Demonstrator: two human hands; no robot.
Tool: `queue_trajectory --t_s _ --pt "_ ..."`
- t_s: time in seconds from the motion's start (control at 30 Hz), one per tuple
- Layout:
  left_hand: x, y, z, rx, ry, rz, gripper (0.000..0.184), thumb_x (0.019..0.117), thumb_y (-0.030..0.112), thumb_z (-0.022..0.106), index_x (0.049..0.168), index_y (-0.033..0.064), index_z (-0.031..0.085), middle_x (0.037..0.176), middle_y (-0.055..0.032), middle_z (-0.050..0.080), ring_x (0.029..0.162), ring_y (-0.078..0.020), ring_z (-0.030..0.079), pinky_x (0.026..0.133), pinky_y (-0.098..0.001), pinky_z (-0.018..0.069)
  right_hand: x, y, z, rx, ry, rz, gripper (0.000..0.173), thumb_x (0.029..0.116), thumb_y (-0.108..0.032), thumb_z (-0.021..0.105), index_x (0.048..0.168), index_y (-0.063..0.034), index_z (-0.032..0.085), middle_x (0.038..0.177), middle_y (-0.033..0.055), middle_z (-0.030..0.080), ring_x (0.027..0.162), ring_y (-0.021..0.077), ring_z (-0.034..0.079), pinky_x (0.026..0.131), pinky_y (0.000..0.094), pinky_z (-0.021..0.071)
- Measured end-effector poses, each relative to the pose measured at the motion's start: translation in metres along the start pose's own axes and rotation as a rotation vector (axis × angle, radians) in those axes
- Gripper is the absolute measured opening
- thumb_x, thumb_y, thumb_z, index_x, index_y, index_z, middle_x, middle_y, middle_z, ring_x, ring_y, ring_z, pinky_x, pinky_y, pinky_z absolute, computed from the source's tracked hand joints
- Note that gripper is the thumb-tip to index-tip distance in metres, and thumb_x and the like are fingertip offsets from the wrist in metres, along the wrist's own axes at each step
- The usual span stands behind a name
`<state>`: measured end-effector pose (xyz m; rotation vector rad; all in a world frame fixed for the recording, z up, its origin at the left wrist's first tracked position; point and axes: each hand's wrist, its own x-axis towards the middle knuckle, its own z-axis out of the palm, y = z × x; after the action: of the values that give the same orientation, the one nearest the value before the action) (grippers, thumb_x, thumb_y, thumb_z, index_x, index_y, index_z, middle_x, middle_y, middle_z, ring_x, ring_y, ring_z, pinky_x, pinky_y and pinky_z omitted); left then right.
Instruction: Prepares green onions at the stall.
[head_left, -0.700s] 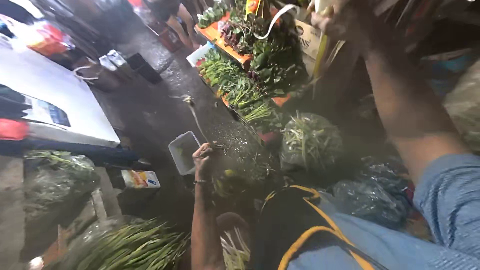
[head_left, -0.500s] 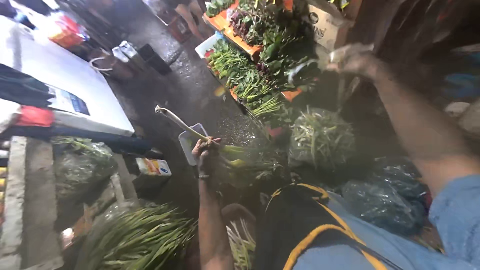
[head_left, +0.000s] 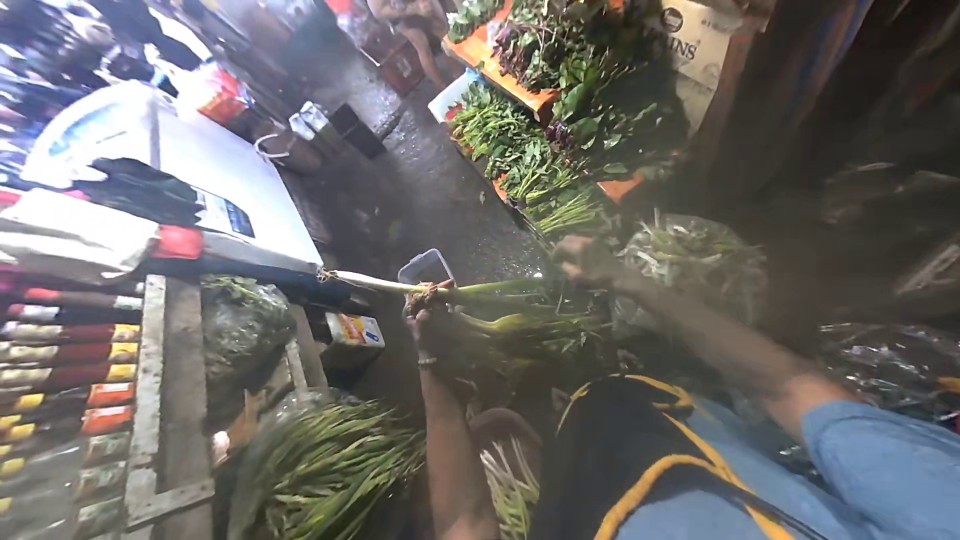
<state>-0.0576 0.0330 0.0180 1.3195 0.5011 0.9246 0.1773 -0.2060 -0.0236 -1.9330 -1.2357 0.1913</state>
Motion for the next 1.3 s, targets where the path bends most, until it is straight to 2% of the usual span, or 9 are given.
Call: queue_trajectory --t_s 0.2,0.43,0.67,0.8,0.9,1.0,1.17,1.23,1.3 --pt "-0.010 0.023 0.003 0.020 0.018 0.002 0.017 0.1044 0.011 0.041 0.102 0.0078 0.058 0.086 -0.0036 0.072 0.069 -0.0106 0.067 0.060 -0.0255 0.0564 0.023 -0.027 0.022 0.244 -0.431 0.032 0.040 0.0999 -0.008 0.062 0.139 -0.0024 0.061 0.134 0.0200 0.065 0.127 0.0331 0.061 0.113 0.0493 0.0421" --pt "-0.005 0.032 -0.025 0.029 0.159 0.016 0.015 0.1038 0.007 0.043 0.108 0.0054 0.057 0.085 -0.0037 0.072 0.068 -0.0103 0.068 0.057 -0.0242 0.0568 0.015 -0.001 0.001 0.406 -0.625 0.131 0.021 0.1046 -0.004 0.052 0.112 0.0090 0.067 0.093 0.0150 0.066 0.076 0.0124 0.058 0.076 0.0298 0.0510" --pt "-0.006 0.021 -0.031 0.025 0.251 -0.041 0.018 0.1039 0.002 0.040 0.104 0.0016 0.057 0.080 -0.0054 0.072 0.060 -0.0097 0.067 0.052 -0.0230 0.0548 0.011 -0.019 -0.018 0.161 -0.744 0.181 0.030 0.1076 -0.006 0.043 0.114 0.0090 0.068 0.105 0.0243 0.069 0.096 0.0303 0.064 0.093 0.0461 0.0484" --pt "-0.004 0.014 -0.028 -0.004 0.267 -0.069 0.018 0.1037 0.000 0.040 0.100 0.0007 0.057 0.078 -0.0060 0.071 0.058 -0.0095 0.065 0.051 -0.0223 0.0537 0.002 -0.006 -0.010 0.089 -0.499 0.168 0.024 0.1027 -0.007 0.053 0.109 0.0065 0.072 0.101 0.0262 0.070 0.098 0.0391 0.067 0.094 0.0561 0.0490" --pt "-0.003 0.004 -0.022 -0.047 0.279 -0.063 0.019 0.1037 0.001 0.041 0.098 0.0017 0.059 0.077 -0.0053 0.070 0.060 -0.0108 0.065 0.053 -0.0236 0.0543 -0.003 0.051 0.027 0.176 -0.109 0.087 0.022 0.0936 -0.014 0.055 0.090 -0.0046 0.074 0.079 0.0121 0.069 0.072 0.0256 0.067 0.068 0.0513 0.0544" --pt "-0.006 0.001 -0.004 -0.069 0.267 -0.016 0.021 0.1013 -0.001 0.042 0.095 0.0034 0.062 0.078 -0.0041 0.072 0.063 -0.0096 0.067 0.055 -0.0228 0.0552 0.002 0.031 0.011 0.412 0.001 0.345 0.025 0.1028 -0.013 0.050 0.099 0.0008 0.071 0.086 0.0144 0.068 0.075 0.0226 0.063 0.072 0.0464 0.0526" --pt "-0.003 0.002 0.000 -0.098 0.328 0.028 0.017 0.1009 -0.002 0.044 0.100 0.0019 0.060 0.083 -0.0067 0.072 0.067 -0.0127 0.067 0.057 -0.0266 0.0568 0.004 0.002 -0.006 1.006 0.263 0.862 0.019 0.1022 -0.020 0.050 0.085 -0.0152 0.057 0.063 -0.0066 0.048 0.046 0.0026 0.039 0.042 0.0187 0.0358" --pt "0.003 0.014 -0.015 -0.118 0.391 0.010 0.014 0.1037 0.000 0.042 0.104 0.0035 0.056 0.083 -0.0052 0.069 0.065 -0.0122 0.065 0.058 -0.0272 0.0555 -0.010 0.029 -0.017 0.641 0.221 0.738 0.023 0.1064 -0.016 0.047 0.096 -0.0042 0.064 0.076 0.0041 0.056 0.061 0.0105 0.050 0.057 0.0263 0.0459" --pt "0.007 0.025 -0.028 -0.137 0.411 0.009 0.014 0.1042 0.002 0.041 0.102 0.0068 0.054 0.080 -0.0029 0.068 0.061 -0.0100 0.063 0.055 -0.0245 0.0540 -0.022 0.060 -0.025 0.361 0.120 0.588 0.025 0.1060 -0.009 0.051 0.113 0.0066 0.069 0.110 0.0272 0.068 0.098 0.0364 0.067 0.092 0.0551 0.0517"
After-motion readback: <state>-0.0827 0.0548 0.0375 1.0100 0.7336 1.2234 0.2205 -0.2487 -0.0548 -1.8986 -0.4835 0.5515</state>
